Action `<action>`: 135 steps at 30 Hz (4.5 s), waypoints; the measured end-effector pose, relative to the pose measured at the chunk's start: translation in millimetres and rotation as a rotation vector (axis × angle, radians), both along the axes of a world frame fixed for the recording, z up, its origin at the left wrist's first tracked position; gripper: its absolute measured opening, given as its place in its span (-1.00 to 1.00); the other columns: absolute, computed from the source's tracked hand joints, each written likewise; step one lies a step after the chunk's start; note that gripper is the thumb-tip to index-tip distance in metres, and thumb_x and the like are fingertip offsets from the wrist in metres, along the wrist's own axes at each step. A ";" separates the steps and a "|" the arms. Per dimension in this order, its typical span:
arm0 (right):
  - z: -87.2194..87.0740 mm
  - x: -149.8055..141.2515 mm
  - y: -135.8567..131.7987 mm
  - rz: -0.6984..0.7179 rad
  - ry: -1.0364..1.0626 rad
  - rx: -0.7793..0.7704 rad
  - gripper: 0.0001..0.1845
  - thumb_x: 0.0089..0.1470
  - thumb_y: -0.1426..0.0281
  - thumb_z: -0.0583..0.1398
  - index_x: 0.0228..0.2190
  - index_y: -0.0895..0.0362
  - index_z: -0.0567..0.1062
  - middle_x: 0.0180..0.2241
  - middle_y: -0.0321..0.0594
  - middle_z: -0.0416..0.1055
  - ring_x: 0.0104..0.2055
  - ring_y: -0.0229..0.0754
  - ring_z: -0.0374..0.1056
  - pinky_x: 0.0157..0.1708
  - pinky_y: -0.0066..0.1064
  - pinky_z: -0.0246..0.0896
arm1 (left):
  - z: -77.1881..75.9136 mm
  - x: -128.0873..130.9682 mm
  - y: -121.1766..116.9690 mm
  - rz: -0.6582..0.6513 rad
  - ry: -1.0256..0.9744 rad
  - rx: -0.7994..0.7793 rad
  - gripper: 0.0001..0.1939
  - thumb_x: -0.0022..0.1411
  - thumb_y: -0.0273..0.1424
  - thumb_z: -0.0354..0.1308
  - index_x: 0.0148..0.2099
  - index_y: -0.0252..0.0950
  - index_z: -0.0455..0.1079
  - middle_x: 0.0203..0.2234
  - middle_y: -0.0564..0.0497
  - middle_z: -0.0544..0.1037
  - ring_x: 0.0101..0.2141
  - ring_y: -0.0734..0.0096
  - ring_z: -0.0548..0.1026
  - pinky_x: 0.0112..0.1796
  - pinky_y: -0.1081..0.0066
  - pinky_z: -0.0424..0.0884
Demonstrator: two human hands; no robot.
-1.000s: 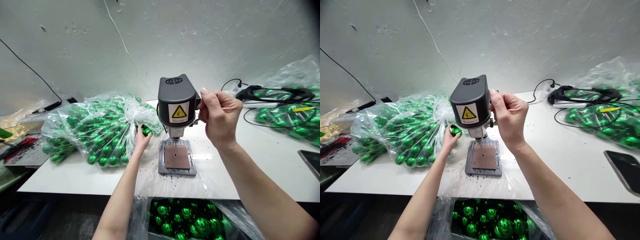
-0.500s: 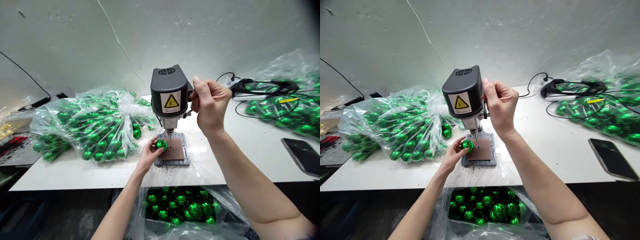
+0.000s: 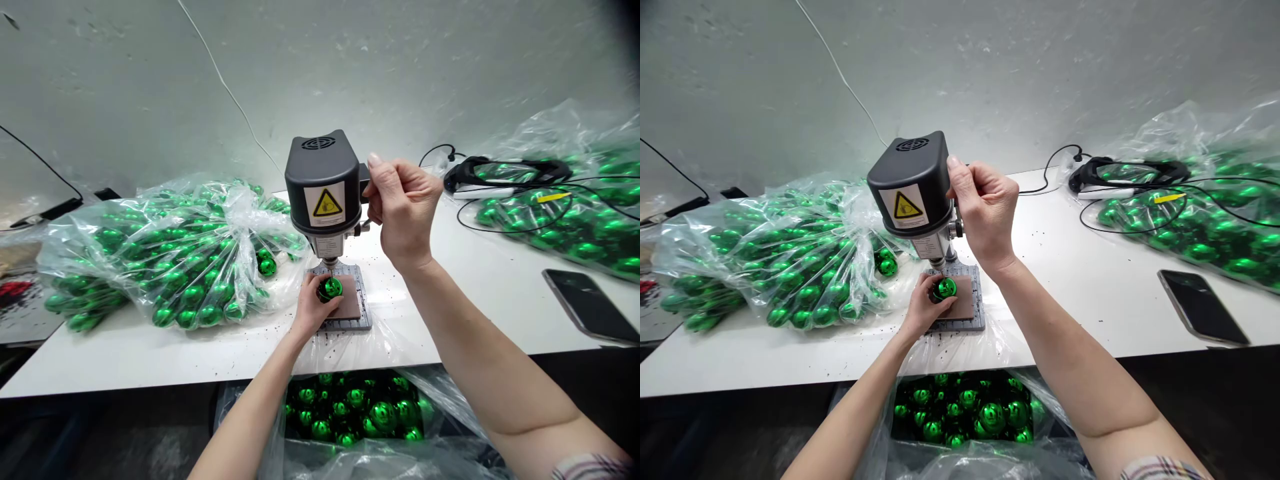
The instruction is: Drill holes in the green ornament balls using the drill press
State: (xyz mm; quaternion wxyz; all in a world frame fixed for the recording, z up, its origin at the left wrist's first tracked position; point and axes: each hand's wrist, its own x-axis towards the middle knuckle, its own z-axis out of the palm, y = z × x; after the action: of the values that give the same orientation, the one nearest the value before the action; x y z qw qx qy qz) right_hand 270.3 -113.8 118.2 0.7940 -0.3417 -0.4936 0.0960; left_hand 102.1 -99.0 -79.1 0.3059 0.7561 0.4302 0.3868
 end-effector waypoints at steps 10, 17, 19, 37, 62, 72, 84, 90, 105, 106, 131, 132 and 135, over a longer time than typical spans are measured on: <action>-1.5 1.9 0.8 0.022 0.009 -0.018 -0.51 0.17 0.18 0.24 -0.67 0.12 0.28 -0.70 -0.42 0.11 -0.67 -0.47 0.00 -0.67 -0.47 -0.08 | -14.1 8.1 -1.3 -0.011 -0.143 -0.029 -0.44 0.07 -0.36 0.41 0.14 -0.18 0.41 -0.09 -0.07 0.46 -0.07 0.19 0.50 -0.03 0.19 0.47; -7.7 -2.2 -11.1 -0.021 0.011 -0.035 -0.54 0.17 0.25 0.24 -0.69 0.10 0.31 -0.70 -0.40 0.15 -0.65 -0.44 0.01 -0.66 -0.43 -0.08 | -14.6 8.1 -9.2 0.043 -0.214 -0.183 -0.44 0.04 -0.33 0.43 0.08 -0.23 0.35 -0.12 -0.08 0.54 -0.09 0.18 0.54 -0.06 0.18 0.48; -14.2 -4.8 -17.9 -0.055 -0.005 -0.017 -0.54 0.17 0.24 0.24 -0.69 0.09 0.30 -0.71 -0.40 0.16 -0.66 -0.43 0.01 -0.66 -0.41 -0.08 | -14.4 8.8 -11.0 0.056 -0.244 -0.228 -0.44 0.03 -0.33 0.44 0.05 -0.24 0.33 -0.12 -0.09 0.55 -0.10 0.18 0.55 -0.08 0.19 0.49; -83.9 4.7 -19.4 -0.038 -0.292 0.442 -0.66 0.05 0.59 0.20 -0.65 0.11 0.26 -0.74 -0.44 0.12 -0.69 -0.41 0.06 -0.68 -0.46 0.00 | -6.5 9.8 -15.3 0.080 -0.237 -0.230 -0.48 0.01 -0.35 0.44 -0.01 -0.25 0.32 -0.16 -0.05 0.55 -0.13 0.20 0.55 -0.08 0.20 0.47; 0.7 -3.7 -3.4 -0.002 0.077 -0.058 -0.55 0.14 0.20 0.27 -0.68 0.09 0.34 -0.75 -0.45 0.06 -0.72 -0.45 -0.05 -0.74 -0.45 -0.18 | 36.0 -55.9 94.6 0.392 0.375 -0.006 -0.93 0.24 -0.47 0.15 -0.33 -0.27 0.42 -0.34 -0.16 0.51 -0.17 0.06 0.50 -0.10 0.22 0.34; -0.1 -2.0 -3.8 0.037 0.095 -0.066 -0.55 0.13 0.21 0.27 -0.68 0.11 0.35 -0.72 -0.43 0.11 -0.68 -0.45 0.00 -0.70 -0.45 -0.12 | 30.1 -36.6 125.2 0.363 0.287 -0.065 -0.70 0.03 -0.48 0.34 -0.14 -0.29 0.45 -0.19 -0.15 0.58 -0.11 0.04 0.53 -0.07 0.21 0.37; -3.8 -0.4 4.4 -0.035 0.040 -0.008 -0.52 0.18 0.20 0.24 -0.68 0.11 0.32 -0.72 -0.41 0.09 -0.68 -0.46 -0.01 -0.68 -0.47 -0.11 | 11.2 -21.3 -27.2 0.050 -0.400 -0.286 -0.45 -0.08 -0.27 0.48 -0.05 -0.27 0.38 -0.20 -0.05 0.56 -0.22 0.31 0.54 -0.15 0.33 0.47; -4.5 1.3 7.0 -0.007 0.033 0.034 -0.51 0.16 0.12 0.23 -0.67 0.11 0.32 -0.71 -0.43 0.08 -0.67 -0.46 0.04 -0.68 -0.50 -0.05 | -10.9 -4.4 -24.5 0.093 -0.407 -0.255 -0.49 0.00 -0.29 0.46 -0.03 -0.28 0.39 -0.11 -0.12 0.56 -0.08 0.19 0.53 -0.04 0.22 0.44; 1.8 -3.3 1.8 -0.049 0.033 0.031 -0.50 0.17 0.17 0.24 -0.69 0.12 0.28 -0.71 -0.43 0.07 -0.68 -0.47 -0.01 -0.69 -0.51 -0.09 | -11.7 -22.8 0.7 -0.001 -0.506 -0.322 -0.49 0.24 -0.16 0.27 0.17 -0.23 0.34 -0.02 -0.10 0.54 -0.05 0.28 0.52 0.01 0.30 0.41; 1.8 -3.3 1.9 -0.048 0.036 0.028 -0.49 0.16 0.16 0.24 -0.69 0.12 0.28 -0.71 -0.43 0.07 -0.68 -0.47 -0.01 -0.69 -0.51 -0.09 | -10.9 -21.5 0.5 -0.010 -0.467 -0.326 -0.50 0.24 -0.18 0.27 0.16 -0.25 0.36 -0.03 -0.11 0.55 -0.09 0.27 0.53 -0.04 0.30 0.43; -0.5 -1.6 4.2 -0.001 0.072 0.036 -0.54 0.17 0.24 0.25 -0.68 0.12 0.33 -0.72 -0.44 0.07 -0.67 -0.47 -0.01 -0.66 -0.50 -0.07 | -6.4 -15.3 11.7 -0.145 -0.426 -0.324 -0.45 0.07 -0.41 0.38 0.07 -0.24 0.27 0.00 -0.13 0.47 0.09 0.13 0.44 0.17 0.07 0.32; -0.4 -1.8 4.1 -0.002 0.074 0.036 -0.54 0.17 0.25 0.24 -0.69 0.12 0.33 -0.72 -0.44 0.07 -0.67 -0.47 -0.01 -0.66 -0.50 -0.07 | -5.1 -14.3 11.1 -0.155 -0.410 -0.316 -0.45 0.07 -0.44 0.38 0.08 -0.24 0.27 0.00 -0.13 0.47 0.09 0.13 0.45 0.18 0.06 0.32; 0.1 -2.4 3.4 -0.007 0.082 0.033 -0.54 0.17 0.26 0.25 -0.69 0.12 0.33 -0.73 -0.44 0.07 -0.67 -0.46 -0.01 -0.66 -0.50 -0.08 | -2.9 -11.3 8.5 -0.189 -0.366 -0.311 -0.41 0.05 -0.49 0.37 0.11 -0.23 0.26 0.03 -0.13 0.46 0.13 0.13 0.43 0.20 0.05 0.32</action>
State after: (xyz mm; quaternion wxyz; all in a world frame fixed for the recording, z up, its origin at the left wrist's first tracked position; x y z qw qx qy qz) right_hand 267.9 -110.4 118.3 0.8193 -0.3261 -0.4610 0.0992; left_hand 90.7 -90.5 -82.0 0.5260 0.6541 0.3494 0.4164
